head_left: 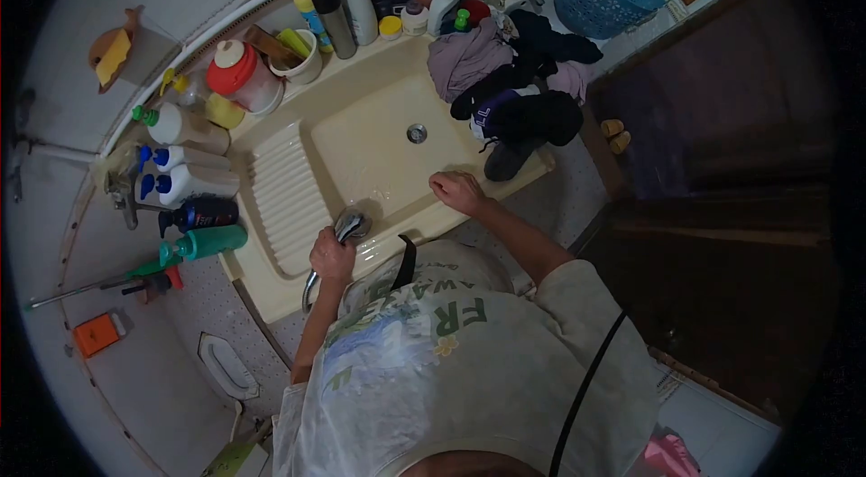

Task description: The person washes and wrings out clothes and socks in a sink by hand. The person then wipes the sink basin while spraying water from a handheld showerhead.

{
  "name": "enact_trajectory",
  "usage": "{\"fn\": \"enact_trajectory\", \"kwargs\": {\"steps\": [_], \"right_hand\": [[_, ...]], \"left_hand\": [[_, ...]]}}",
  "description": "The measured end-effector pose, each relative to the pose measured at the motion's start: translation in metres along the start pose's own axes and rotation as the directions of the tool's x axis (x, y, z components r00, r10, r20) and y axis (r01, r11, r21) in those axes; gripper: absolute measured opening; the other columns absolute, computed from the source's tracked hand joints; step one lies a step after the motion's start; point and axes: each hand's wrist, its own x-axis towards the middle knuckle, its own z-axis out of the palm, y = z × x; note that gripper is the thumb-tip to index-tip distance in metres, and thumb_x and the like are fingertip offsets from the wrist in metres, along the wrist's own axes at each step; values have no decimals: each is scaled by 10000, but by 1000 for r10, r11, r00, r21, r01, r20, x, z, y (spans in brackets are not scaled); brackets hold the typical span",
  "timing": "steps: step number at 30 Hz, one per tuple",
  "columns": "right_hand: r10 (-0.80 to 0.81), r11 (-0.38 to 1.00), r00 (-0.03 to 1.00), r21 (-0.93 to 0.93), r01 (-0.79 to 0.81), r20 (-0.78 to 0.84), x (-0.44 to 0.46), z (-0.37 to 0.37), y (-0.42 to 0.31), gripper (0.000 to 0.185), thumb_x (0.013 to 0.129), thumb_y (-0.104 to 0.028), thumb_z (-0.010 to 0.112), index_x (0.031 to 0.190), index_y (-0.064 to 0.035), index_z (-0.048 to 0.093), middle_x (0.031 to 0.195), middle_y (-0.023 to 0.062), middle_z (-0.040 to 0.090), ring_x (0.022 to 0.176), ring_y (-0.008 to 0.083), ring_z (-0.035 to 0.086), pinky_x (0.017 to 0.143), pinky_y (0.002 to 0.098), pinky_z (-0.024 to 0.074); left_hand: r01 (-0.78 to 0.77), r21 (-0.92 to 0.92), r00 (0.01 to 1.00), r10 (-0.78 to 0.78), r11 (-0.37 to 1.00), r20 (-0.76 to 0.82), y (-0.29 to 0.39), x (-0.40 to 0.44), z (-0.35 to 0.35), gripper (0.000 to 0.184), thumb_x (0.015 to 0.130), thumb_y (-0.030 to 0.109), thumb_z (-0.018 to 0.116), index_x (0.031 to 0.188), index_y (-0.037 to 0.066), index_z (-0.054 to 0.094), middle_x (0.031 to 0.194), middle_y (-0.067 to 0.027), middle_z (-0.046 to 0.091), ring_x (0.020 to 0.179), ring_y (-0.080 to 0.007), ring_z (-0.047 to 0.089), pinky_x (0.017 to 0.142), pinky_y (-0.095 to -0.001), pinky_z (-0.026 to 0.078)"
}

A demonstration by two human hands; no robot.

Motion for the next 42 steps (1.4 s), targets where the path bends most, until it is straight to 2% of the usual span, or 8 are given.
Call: {"fn": "enact_trajectory", "kwargs": {"steps": [6, 11, 13, 20, 29, 32, 38, 42], "right_hand": [[-296, 954, 930, -109, 278, -220, 18, -58, -24, 161, 776, -29, 607, 938, -33, 610, 1033, 104, 635, 926, 271, 617, 795, 375, 495], [-103, 943, 935, -333, -17, -339, 35, -161, -5, 493, 727, -53, 651, 1206, -89, 537, 1310, 162, 473, 1187, 347, 461, 1000, 489, 354], [94, 723, 972, -656, -216, -216, 33, -185, 4, 709, 683, -49, 676, 1335, -171, 428, 1375, 145, 405, 1243, 368, 397, 1016, 570, 289], [313, 815, 948, -494, -302, -63, 35, -182, 92, 684, 617, 31, 644, 1248, -185, 490, 1187, 101, 523, 1157, 333, 469, 991, 495, 327], [-28, 795, 998, -604, 55, 54, 53, -190, 54, 593, 640, 50, 640, 1183, -155, 519, 1059, 93, 528, 1083, 317, 483, 925, 487, 393], [330, 751, 936, -634, -184, 120, 42, -160, 59, 648, 663, 16, 654, 1254, -169, 462, 1158, 104, 461, 1144, 319, 424, 958, 547, 368], [565, 758, 692, -615, -218, 450, 87, -201, 19, 637, 738, -59, 645, 1322, -207, 437, 1352, 98, 409, 1270, 345, 360, 977, 567, 358], [139, 947, 948, -317, -43, 286, 140, -187, 54, 570, 759, -76, 621, 1301, -181, 483, 1358, 127, 426, 1231, 364, 422, 978, 476, 390]], "left_hand": [[-42, -19, 997, 40, 999, -62, -4, -3, 4, 236, 684, 171, 617, 877, 53, 551, 848, -142, 593, 778, -336, 608, 683, -454, 501], [-37, 4, 997, 37, 999, -61, -5, 0, 6, 243, 681, 169, 620, 884, 54, 553, 839, -136, 596, 774, -327, 610, 677, -441, 505], [-32, -2, 998, 32, 999, -61, -6, -1, 7, 243, 681, 169, 620, 884, 53, 553, 840, -135, 598, 777, -328, 610, 681, -441, 506], [-19, -8, 999, 19, 1000, -31, -2, -1, 0, 262, 681, 167, 620, 909, 53, 560, 855, -134, 599, 795, -324, 611, 697, -439, 508], [-14, -65, 998, 11, 998, -55, -1, -1, -1, 279, 673, 164, 629, 914, 44, 555, 858, -153, 600, 786, -348, 609, 686, -453, 503], [2, -51, 999, -5, 999, -51, -3, 2, 2, 272, 668, 156, 632, 905, 45, 557, 854, -150, 604, 781, -346, 612, 680, -449, 507], [16, -47, 1000, -17, 999, -23, -5, 3, 4, 267, 677, 162, 630, 907, 48, 556, 844, -148, 607, 767, -347, 618, 669, -449, 511], [0, -47, 1000, -1, 999, -8, -7, 1, 3, 309, 683, 172, 638, 959, 57, 564, 863, -134, 608, 768, -328, 622, 664, -434, 513]]}}
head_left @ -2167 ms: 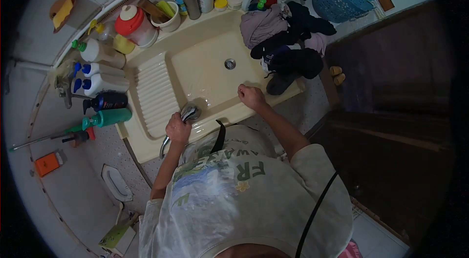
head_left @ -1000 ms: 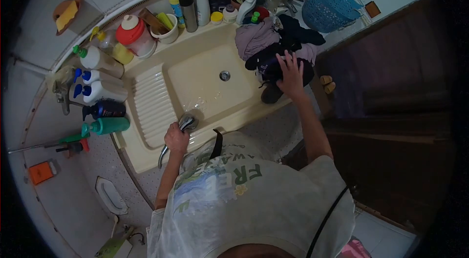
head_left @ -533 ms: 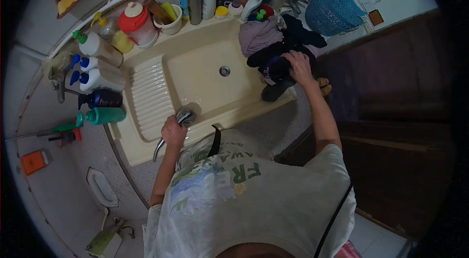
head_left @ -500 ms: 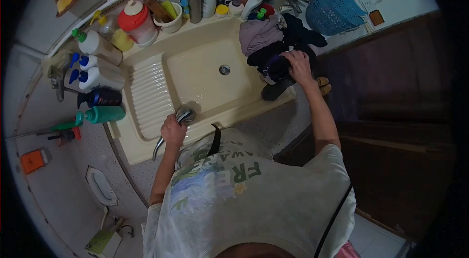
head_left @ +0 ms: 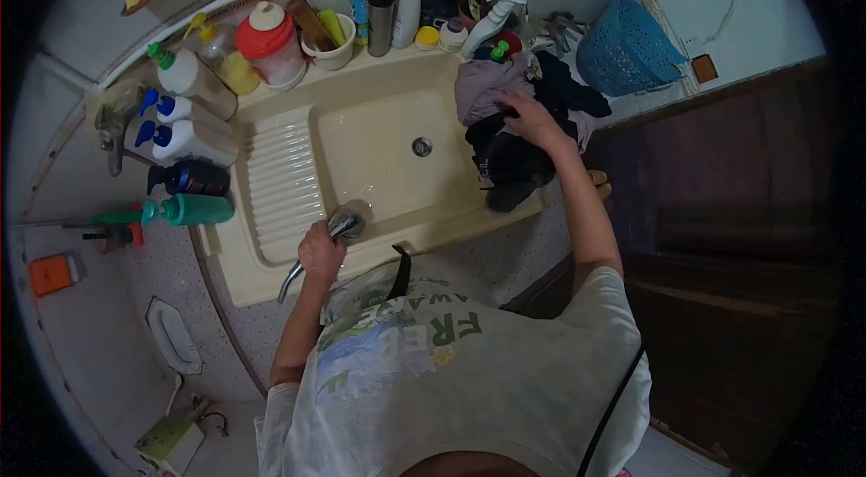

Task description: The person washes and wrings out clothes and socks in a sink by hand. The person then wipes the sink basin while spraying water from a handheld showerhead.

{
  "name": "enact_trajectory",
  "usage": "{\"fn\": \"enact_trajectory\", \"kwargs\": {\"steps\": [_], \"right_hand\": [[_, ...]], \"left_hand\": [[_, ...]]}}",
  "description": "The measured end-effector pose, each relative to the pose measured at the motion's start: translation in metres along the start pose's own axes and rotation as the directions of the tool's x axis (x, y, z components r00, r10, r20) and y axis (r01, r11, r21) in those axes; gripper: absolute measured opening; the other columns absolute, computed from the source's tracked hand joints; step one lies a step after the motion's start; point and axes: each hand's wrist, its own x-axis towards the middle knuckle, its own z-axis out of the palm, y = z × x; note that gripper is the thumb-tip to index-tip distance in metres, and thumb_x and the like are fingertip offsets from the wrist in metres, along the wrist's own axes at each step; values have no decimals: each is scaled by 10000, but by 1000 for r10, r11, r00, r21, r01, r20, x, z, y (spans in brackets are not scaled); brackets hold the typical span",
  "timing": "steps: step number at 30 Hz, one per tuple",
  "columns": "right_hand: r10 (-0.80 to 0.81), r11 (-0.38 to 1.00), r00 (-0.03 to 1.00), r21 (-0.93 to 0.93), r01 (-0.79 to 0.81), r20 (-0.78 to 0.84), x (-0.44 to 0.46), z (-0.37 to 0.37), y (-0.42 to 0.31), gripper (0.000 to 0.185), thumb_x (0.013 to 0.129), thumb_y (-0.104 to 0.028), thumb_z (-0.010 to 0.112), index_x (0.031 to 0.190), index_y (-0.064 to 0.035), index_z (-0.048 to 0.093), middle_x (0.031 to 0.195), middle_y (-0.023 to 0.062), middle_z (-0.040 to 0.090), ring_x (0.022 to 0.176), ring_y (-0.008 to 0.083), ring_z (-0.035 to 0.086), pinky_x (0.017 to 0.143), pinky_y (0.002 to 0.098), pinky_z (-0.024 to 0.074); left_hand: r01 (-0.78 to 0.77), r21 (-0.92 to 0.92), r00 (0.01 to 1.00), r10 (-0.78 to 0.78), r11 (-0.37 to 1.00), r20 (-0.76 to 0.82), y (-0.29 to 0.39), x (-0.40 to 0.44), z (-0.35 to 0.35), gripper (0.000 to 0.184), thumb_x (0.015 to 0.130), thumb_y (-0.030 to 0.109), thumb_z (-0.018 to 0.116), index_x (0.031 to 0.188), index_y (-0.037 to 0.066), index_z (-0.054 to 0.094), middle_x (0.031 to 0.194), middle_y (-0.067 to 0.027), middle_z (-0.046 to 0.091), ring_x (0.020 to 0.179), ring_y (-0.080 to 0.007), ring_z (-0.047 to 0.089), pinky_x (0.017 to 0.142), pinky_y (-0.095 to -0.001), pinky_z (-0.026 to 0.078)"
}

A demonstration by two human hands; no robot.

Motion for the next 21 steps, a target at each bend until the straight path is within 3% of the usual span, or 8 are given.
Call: {"fn": "enact_trajectory", "kwargs": {"steps": [2, 4, 5, 7, 11, 14, 18, 21], "right_hand": [[-47, 998, 989, 45, 54, -141, 40, 24, 8, 532, 772, -79, 601, 1288, -160, 499, 1332, 138, 449, 1204, 367, 451, 969, 444, 403], [-238, 938, 916, -322, 130, -323, 75, 49, 18, 513, 749, -56, 583, 1255, -118, 525, 1328, 141, 463, 1168, 352, 490, 943, 428, 433], [-240, 939, 914, -316, 133, -326, 83, 57, 15, 513, 749, -56, 583, 1255, -118, 525, 1328, 141, 463, 1168, 352, 490, 943, 428, 433], [-336, 776, 882, -627, 61, -330, 95, 73, 11, 458, 746, -92, 572, 1202, -134, 568, 1234, 120, 529, 1070, 312, 538, 872, 434, 460], [-239, 843, 939, -533, 75, -246, 102, 90, 17, 440, 764, -109, 589, 1201, -148, 556, 1170, 116, 541, 1038, 299, 536, 811, 451, 448], [-189, 835, 962, -548, 52, -197, 90, 76, 27, 451, 749, -132, 604, 1197, -165, 563, 1115, 120, 556, 966, 279, 557, 732, 423, 454], [59, 990, 975, -115, -85, -214, 27, 30, 34, 457, 732, 10, 565, 1182, -67, 544, 1127, 162, 553, 1044, 367, 538, 815, 427, 467], [161, 980, 918, 167, -106, -362, -13, 22, 71, 429, 764, 32, 543, 1187, -37, 515, 1169, 174, 533, 1084, 382, 519, 900, 393, 442]], "left_hand": [[36, -35, 996, -32, 999, 89, 2, 2, -5, 339, 703, 181, 639, 997, 46, 542, 913, -156, 604, 821, -354, 618, 716, -452, 504], [43, -32, 994, -39, 999, 106, 2, 3, -8, 355, 711, 195, 645, 1021, 52, 544, 934, -152, 603, 831, -345, 619, 717, -451, 505], [52, -31, 991, -48, 998, 129, 2, 2, -8, 372, 720, 208, 652, 1044, 58, 546, 955, -147, 601, 842, -336, 619, 718, -450, 506], [86, 2, 977, -85, 996, 196, 1, 4, -7, 436, 734, 213, 650, 1118, 65, 509, 1001, -157, 588, 887, -343, 611, 745, -460, 498], [160, -121, 967, -131, 980, 218, 4, 6, -13, 533, 741, 224, 656, 1195, 66, 428, 1096, -176, 544, 975, -375, 577, 788, -478, 485], [139, -145, 918, -73, 980, 391, -1, 18, -15, 534, 731, 250, 669, 1195, 97, 452, 1103, -188, 530, 972, -382, 574, 795, -481, 484], [142, 18, 823, -128, 990, 554, 20, 46, -42, 477, 732, 258, 668, 1147, 83, 510, 1090, -201, 531, 962, -382, 574, 803, -487, 481], [-150, 46, 867, 108, 988, 487, 41, 82, -34, 385, 741, 250, 664, 1054, 41, 580, 996, -207, 565, 939, -362, 578, 804, -453, 480]]}}
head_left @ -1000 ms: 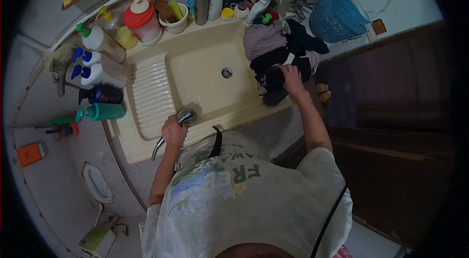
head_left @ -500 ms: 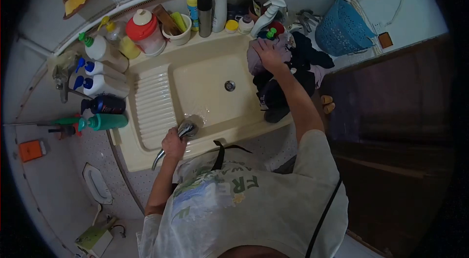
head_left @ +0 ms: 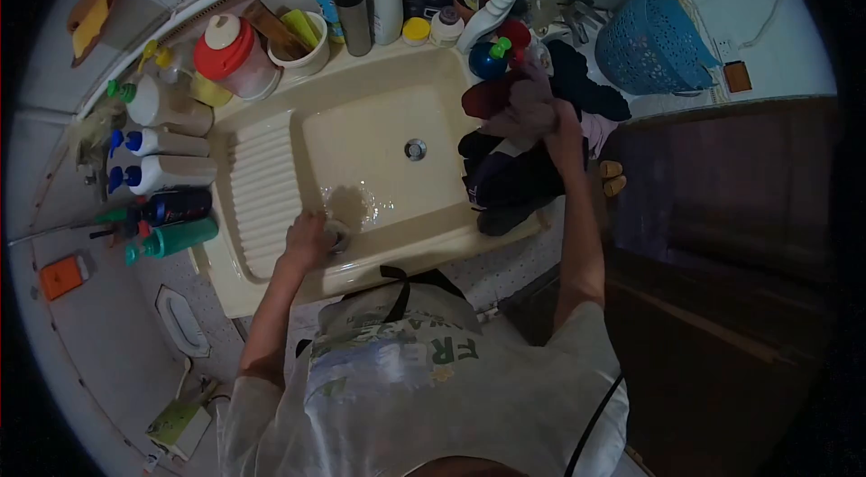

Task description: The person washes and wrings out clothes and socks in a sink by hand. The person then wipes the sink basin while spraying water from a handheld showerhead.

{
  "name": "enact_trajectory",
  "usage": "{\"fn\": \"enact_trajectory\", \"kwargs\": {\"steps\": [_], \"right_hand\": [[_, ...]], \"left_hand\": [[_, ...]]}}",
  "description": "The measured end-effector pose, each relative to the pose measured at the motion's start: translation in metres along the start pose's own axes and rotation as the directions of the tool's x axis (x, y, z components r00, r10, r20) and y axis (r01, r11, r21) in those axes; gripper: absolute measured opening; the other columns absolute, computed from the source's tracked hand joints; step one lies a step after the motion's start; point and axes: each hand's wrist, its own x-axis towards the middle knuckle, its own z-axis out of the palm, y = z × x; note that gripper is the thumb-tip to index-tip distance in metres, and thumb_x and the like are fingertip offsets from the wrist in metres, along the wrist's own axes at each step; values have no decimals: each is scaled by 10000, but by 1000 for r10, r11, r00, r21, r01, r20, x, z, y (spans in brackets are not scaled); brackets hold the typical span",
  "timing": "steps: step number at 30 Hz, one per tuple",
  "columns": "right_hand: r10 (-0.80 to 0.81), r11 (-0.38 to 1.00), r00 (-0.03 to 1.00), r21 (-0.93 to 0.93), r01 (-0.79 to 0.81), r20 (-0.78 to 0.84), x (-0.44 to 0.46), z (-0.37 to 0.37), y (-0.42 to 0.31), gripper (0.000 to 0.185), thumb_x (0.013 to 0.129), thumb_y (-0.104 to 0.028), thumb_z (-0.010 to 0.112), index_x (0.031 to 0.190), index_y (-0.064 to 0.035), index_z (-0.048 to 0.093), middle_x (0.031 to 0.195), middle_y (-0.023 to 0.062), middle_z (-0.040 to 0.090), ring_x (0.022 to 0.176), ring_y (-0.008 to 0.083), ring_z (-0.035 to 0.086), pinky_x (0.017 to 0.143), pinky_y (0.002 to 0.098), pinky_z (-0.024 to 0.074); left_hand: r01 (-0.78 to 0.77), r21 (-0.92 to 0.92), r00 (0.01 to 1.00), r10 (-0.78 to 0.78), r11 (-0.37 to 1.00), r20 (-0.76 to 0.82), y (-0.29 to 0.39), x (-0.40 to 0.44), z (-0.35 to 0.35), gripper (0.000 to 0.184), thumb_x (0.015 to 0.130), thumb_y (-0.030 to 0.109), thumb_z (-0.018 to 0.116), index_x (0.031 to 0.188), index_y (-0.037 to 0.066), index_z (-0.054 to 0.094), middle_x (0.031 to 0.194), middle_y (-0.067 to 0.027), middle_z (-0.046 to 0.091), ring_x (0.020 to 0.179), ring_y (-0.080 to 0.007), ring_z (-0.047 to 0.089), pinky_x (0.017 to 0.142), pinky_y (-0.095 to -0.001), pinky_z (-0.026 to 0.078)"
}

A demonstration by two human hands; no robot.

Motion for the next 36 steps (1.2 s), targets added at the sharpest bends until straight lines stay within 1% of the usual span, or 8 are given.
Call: {"fn": "enact_trajectory", "kwargs": {"steps": [2, 8, 11, 13, 18, 25, 33, 36], "right_hand": [[333, 824, 939, 512, -243, -91, -19, -4, 18, 412, 793, 2, 562, 1197, -43, 498, 1200, 169, 513, 1091, 349, 519, 934, 364, 412], [372, 865, 897, 438, -243, -237, -53, 29, 12, 387, 834, -1, 545, 1215, -38, 483, 1213, 160, 508, 1123, 263, 500, 959, 364, 383], [240, 929, 919, 349, -124, -314, -51, 28, 1, 356, 856, -32, 552, 1207, -34, 493, 1192, 158, 520, 1113, 262, 507, 957, 360, 384], [347, 870, 885, 459, -180, -311, -46, 24, 7, 349, 850, -31, 562, 1193, -33, 500, 1180, 155, 527, 1102, 276, 514, 955, 358, 385], [407, 803, 866, 566, -187, -291, -29, 0, 3, 334, 836, -28, 584, 1163, -32, 513, 1141, 151, 547, 1071, 301, 531, 934, 352, 403], [70, 997, 990, 26, -67, -120, 0, 27, -18, 438, 732, 41, 595, 1156, -48, 533, 1169, 165, 535, 1062, 364, 523, 906, 396, 428], [-55, 800, 998, -596, 64, 33, -2, 27, -83, 482, 744, 60, 568, 1211, -53, 526, 1193, 181, 532, 1130, 358, 497, 916, 418, 432], [-88, 857, 969, 514, -44, 229, -20, 55, -134, 532, 853, -62, 577, 1359, -127, 425, 1389, 158, 369, 1300, 358, 321, 1058, 446, 292]], "left_hand": [[-168, -336, 984, 136, 927, -116, 28, 46, -1, 381, 750, 211, 656, 1071, 25, 572, 971, -195, 570, 909, -343, 585, 796, -416, 480], [-527, -496, 820, 261, 690, -509, 180, 207, 0, 469, 828, 239, 645, 1219, 24, 502, 1104, -158, 590, 899, -270, 618, 805, -350, 496], [-475, -565, 837, 149, 675, -526, 232, 256, 4, 575, 771, 264, 679, 1238, -5, 479, 1111, -204, 592, 1010, -349, 588, 898, -370, 464], [-133, -745, 989, 37, 654, -145, 248, 266, 0, 604, 706, 285, 720, 1194, -8, 518, 1066, -211, 620, 1001, -341, 605, 883, -381, 477], [-236, -736, 967, 76, 634, -245, 256, 237, -31, 506, 658, 232, 721, 1074, -20, 580, 948, -203, 642, 888, -283, 633, 807, -350, 492], [-404, -878, 911, 29, 256, -410, 156, 145, -42, 273, 722, 92, 634, 956, -19, 550, 853, -91, 613, 753, -160, 586, 690, -278, 483], [-297, -952, 911, -323, -79, -257, 49, 12, -51, 315, 823, 102, 627, 1108, 25, 516, 986, -71, 594, 877, -163, 589, 789, -302, 505], [-295, -946, 907, -351, -132, -234, 36, -18, -50, 368, 821, 138, 628, 1157, 43, 511, 1037, -72, 589, 927, -164, 576, 832, -311, 485]]}}
